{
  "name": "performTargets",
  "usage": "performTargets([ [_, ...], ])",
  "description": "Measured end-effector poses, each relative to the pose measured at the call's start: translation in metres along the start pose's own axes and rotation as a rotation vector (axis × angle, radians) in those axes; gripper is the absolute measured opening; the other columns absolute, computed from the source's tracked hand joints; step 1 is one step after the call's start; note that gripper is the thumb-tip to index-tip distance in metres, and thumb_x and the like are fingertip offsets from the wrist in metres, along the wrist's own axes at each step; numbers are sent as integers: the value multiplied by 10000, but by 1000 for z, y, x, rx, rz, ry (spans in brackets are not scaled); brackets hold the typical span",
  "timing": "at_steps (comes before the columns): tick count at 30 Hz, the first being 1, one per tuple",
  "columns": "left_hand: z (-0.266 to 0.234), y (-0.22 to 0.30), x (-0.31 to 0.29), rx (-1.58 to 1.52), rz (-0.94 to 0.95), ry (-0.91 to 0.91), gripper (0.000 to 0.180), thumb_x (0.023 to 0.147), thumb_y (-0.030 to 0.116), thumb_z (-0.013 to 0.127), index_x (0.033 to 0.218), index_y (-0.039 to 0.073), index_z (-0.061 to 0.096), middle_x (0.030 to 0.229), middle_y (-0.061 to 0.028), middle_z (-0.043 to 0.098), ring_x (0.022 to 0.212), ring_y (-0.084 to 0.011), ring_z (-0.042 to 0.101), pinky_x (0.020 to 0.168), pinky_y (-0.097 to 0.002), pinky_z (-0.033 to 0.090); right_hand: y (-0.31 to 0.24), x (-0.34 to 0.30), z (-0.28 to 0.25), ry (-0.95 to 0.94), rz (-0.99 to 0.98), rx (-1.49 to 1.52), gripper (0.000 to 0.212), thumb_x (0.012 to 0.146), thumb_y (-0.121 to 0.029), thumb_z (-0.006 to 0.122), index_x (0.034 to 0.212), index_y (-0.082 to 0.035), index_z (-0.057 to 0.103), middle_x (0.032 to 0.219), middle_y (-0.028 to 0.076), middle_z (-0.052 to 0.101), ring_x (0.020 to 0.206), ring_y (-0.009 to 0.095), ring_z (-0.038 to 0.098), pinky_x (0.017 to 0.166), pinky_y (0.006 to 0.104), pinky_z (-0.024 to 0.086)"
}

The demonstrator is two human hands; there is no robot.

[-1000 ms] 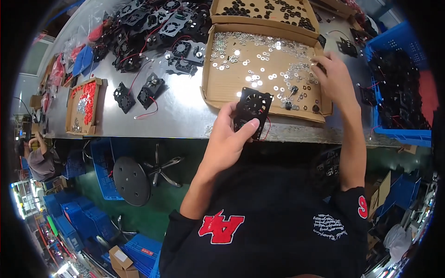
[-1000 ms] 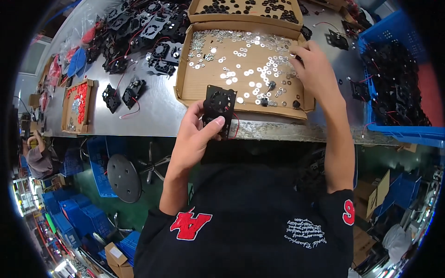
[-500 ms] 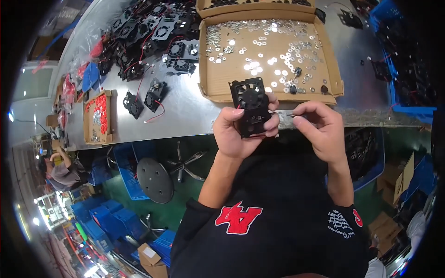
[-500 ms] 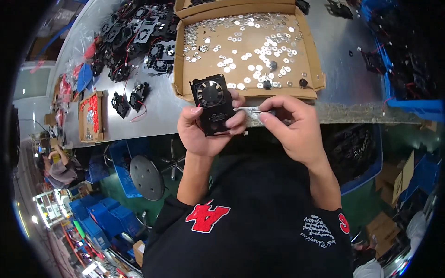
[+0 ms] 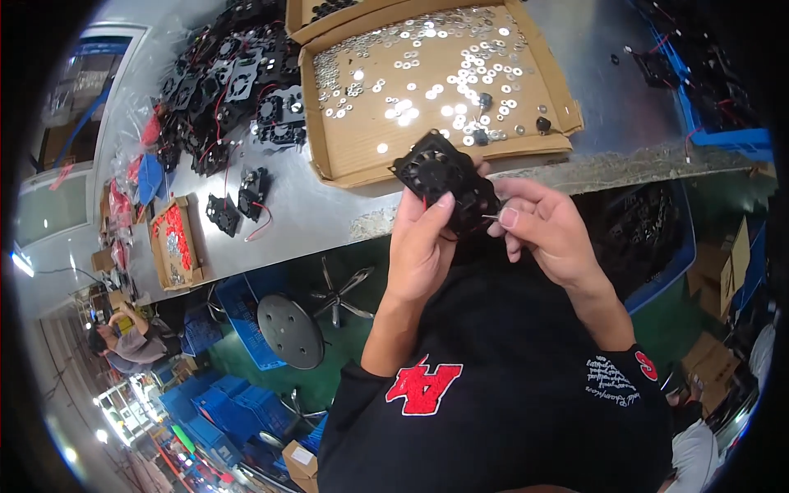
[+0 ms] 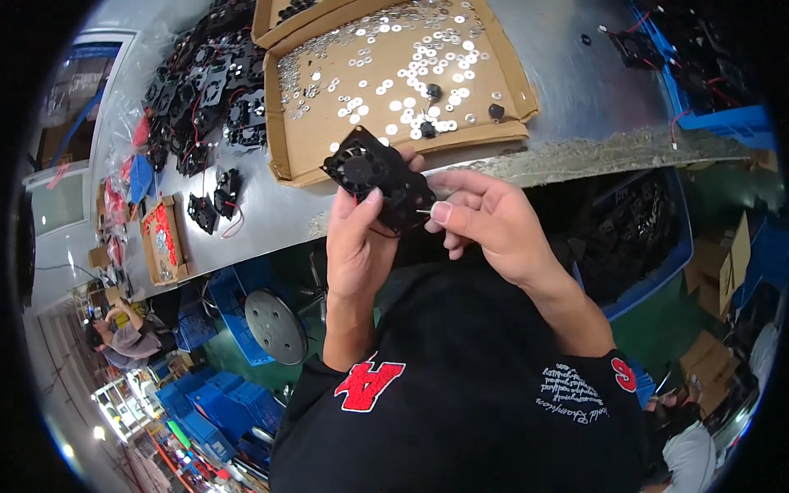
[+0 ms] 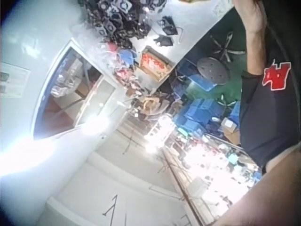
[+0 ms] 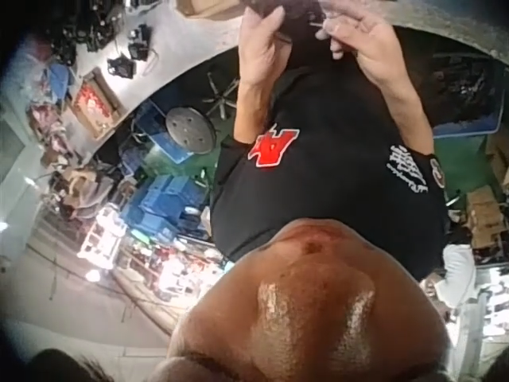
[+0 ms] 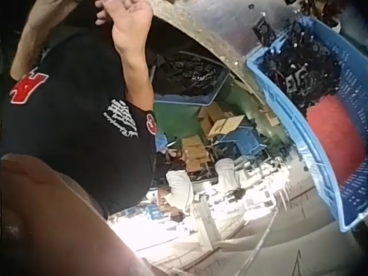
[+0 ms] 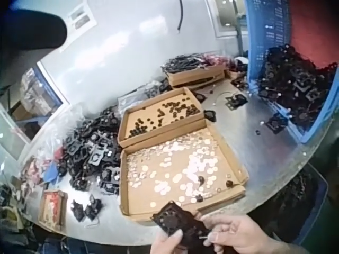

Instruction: Assembling cooling fans onto plastic frames by hand at a factory workbench.

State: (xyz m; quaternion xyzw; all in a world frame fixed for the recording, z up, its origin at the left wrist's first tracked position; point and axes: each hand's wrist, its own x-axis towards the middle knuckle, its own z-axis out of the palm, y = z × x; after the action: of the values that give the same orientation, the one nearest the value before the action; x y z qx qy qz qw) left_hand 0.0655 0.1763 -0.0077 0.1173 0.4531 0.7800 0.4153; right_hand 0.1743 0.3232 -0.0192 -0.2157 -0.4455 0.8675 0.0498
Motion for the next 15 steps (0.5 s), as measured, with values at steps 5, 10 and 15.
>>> performTargets([
  [5,7,-11,-11,220,7,132,339,1076,204,420,1350,6,442,1155,-80,606,1042,-147,598,950,-341,485,8,7,-8,8,64,58,207,944,-109,673,1089,37,693,836,55,688,654,74,618,565,227,526],
  [10,3,-13,-15,723,164,290,418,1025,170,568,1345,-54,422,1115,-82,576,894,-135,582,701,-295,529,-5,9,-11,10,17,-95,173,939,-108,686,1010,46,719,824,47,684,654,78,624,567,222,536],
  [15,-24,12,-19,1627,808,349,944,680,309,889,1398,-57,397,1286,-219,518,1187,-385,522,1049,-461,382,-16,8,-8,11,-89,-249,205,922,-84,704,1047,79,712,832,56,696,689,80,647,595,227,541],
])
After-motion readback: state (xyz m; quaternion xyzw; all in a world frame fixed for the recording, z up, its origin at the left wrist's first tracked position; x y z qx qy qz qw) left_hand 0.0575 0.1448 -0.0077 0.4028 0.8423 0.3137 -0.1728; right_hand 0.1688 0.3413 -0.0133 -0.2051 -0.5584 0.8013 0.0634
